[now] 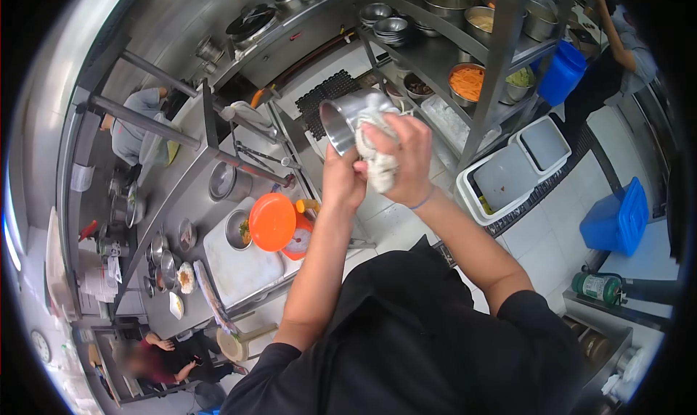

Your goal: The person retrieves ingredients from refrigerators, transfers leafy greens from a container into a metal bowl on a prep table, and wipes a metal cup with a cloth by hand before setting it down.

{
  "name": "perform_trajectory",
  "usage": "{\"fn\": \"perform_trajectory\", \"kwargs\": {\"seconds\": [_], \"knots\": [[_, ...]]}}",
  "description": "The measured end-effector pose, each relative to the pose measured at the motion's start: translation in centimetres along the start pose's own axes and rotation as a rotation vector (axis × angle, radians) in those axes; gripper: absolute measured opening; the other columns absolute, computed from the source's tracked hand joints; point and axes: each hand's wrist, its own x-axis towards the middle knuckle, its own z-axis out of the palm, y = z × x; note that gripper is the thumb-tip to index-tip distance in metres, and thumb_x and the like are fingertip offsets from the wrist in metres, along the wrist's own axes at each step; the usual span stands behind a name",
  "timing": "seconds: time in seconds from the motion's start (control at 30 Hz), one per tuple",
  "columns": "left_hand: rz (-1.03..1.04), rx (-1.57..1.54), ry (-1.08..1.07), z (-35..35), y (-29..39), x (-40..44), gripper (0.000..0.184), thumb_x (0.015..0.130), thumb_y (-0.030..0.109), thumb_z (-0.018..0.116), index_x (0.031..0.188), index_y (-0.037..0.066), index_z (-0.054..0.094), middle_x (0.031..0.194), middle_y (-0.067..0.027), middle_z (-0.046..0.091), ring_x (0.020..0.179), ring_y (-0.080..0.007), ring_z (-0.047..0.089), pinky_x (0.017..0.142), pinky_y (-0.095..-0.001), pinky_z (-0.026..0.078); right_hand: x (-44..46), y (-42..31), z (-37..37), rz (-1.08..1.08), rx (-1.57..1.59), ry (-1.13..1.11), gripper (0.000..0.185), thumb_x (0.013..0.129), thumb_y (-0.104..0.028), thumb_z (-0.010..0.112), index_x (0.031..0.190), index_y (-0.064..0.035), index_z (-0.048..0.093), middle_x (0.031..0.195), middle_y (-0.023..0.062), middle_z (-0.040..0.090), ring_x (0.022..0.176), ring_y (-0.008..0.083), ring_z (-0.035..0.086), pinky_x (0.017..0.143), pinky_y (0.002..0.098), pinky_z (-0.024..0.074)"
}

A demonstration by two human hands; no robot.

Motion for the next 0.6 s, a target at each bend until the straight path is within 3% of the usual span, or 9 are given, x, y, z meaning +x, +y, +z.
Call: {"fn": "perform_trajectory", "kwargs": {"seconds": [0.03,0.07,0.13,0.17,0.27,0.37,0.47,0.5,0.6], "knots": [[-0.006,-0.040,-0.006,0.9,0.1,-0.6,0.033,0.097,-0.001,0.056,0.126,0.013,0.052,0.105,-0.0035,0.066,0.074,-0.0081,0.063,0.059,-0.0281,0.056,0.4,-0.3,0.3,-0.010,0.012,0.032,0.043,0.086,-0.044,0.074,0.122,-0.0211,0.068,0.127,0.0058,0.057,0.107,0.0299,0.056,0.094,0.0463,0.0429],[-0.011,-0.080,-0.009,1.3,0.2,-0.9,0.034,0.096,-0.001,0.056,0.127,0.014,0.052,0.105,-0.0035,0.067,0.075,-0.0085,0.064,0.057,-0.0276,0.056,1.1,0.0,0.2,-0.036,0.037,0.000,0.040,0.087,-0.041,0.074,0.120,-0.0194,0.069,0.125,0.0058,0.059,0.107,0.0305,0.056,0.093,0.0460,0.0431],[-0.014,0.132,-0.099,-0.7,0.6,-0.8,0.033,0.097,0.001,0.058,0.127,0.014,0.052,0.100,-0.0022,0.067,0.072,-0.0082,0.063,0.056,-0.0267,0.056,3.6,0.5,-0.6,-0.085,0.096,-0.071,0.035,0.088,-0.035,0.074,0.117,-0.0161,0.072,0.123,0.0057,0.062,0.106,0.0315,0.056,0.092,0.0456,0.0435],[-0.021,0.238,-0.143,-2.0,1.0,-0.8,0.033,0.097,0.001,0.058,0.128,0.013,0.052,0.098,-0.0016,0.067,0.071,-0.0080,0.063,0.055,-0.0263,0.056,5.1,0.8,-0.9,-0.041,0.187,-0.105,0.029,0.087,-0.033,0.074,0.110,-0.0145,0.074,0.108,0.0054,0.066,0.095,0.0317,0.059,0.088,0.0420,0.0471],[-0.034,0.334,-0.225,-3.5,2.7,-0.8,0.031,0.099,0.007,0.060,0.129,0.010,0.054,0.094,-0.0009,0.068,0.069,-0.0079,0.063,0.055,-0.0270,0.054,8.1,2.2,-0.5,0.233,0.390,-0.390,0.028,0.091,-0.033,0.073,0.108,-0.0110,0.075,0.102,0.0071,0.070,0.089,0.0265,0.065,0.082,0.0369,0.0513],[-0.090,0.181,-0.363,-3.9,3.0,-1.2,0.027,0.100,0.011,0.058,0.127,0.009,0.057,0.098,-0.0018,0.069,0.073,-0.0101,0.065,0.056,-0.0273,0.053,10.2,5.0,0.5,0.672,0.977,-0.810,0.032,0.095,-0.035,0.069,0.107,-0.0062,0.074,0.100,0.0081,0.074,0.088,0.0205,0.070,0.079,0.0330,0.0542],[-0.135,-0.027,-0.072,-1.6,1.5,-2.7,0.026,0.102,0.019,0.057,0.124,0.008,0.060,0.101,-0.0028,0.071,0.077,-0.0132,0.067,0.056,-0.0277,0.051,9.0,5.2,1.7,1.040,1.472,-0.703,0.036,0.096,-0.036,0.067,0.107,-0.0027,0.072,0.104,0.0089,0.075,0.092,0.0151,0.071,0.082,0.0288,0.0542],[-0.134,-0.104,-0.098,-3.3,0.4,-2.2,0.029,0.101,0.025,0.058,0.124,0.008,0.062,0.105,-0.0033,0.071,0.083,-0.0152,0.069,0.060,-0.0268,0.052,7.2,5.8,3.0,1.176,1.602,-0.563,0.036,0.097,-0.034,0.064,0.110,-0.0008,0.071,0.104,0.0094,0.075,0.092,0.0166,0.071,0.083,0.0297,0.0549],[-0.129,-0.272,-0.398,-7.7,-2.1,0.1,0.029,0.100,0.024,0.060,0.125,0.009,0.062,0.108,-0.0040,0.071,0.088,-0.0155,0.070,0.068,-0.0264,0.055,4.1,5.2,4.0,1.324,1.730,-0.293,0.038,0.100,-0.035,0.060,0.114,-0.0015,0.069,0.105,0.0094,0.074,0.093,0.0177,0.072,0.085,0.0312,0.0552]]}}
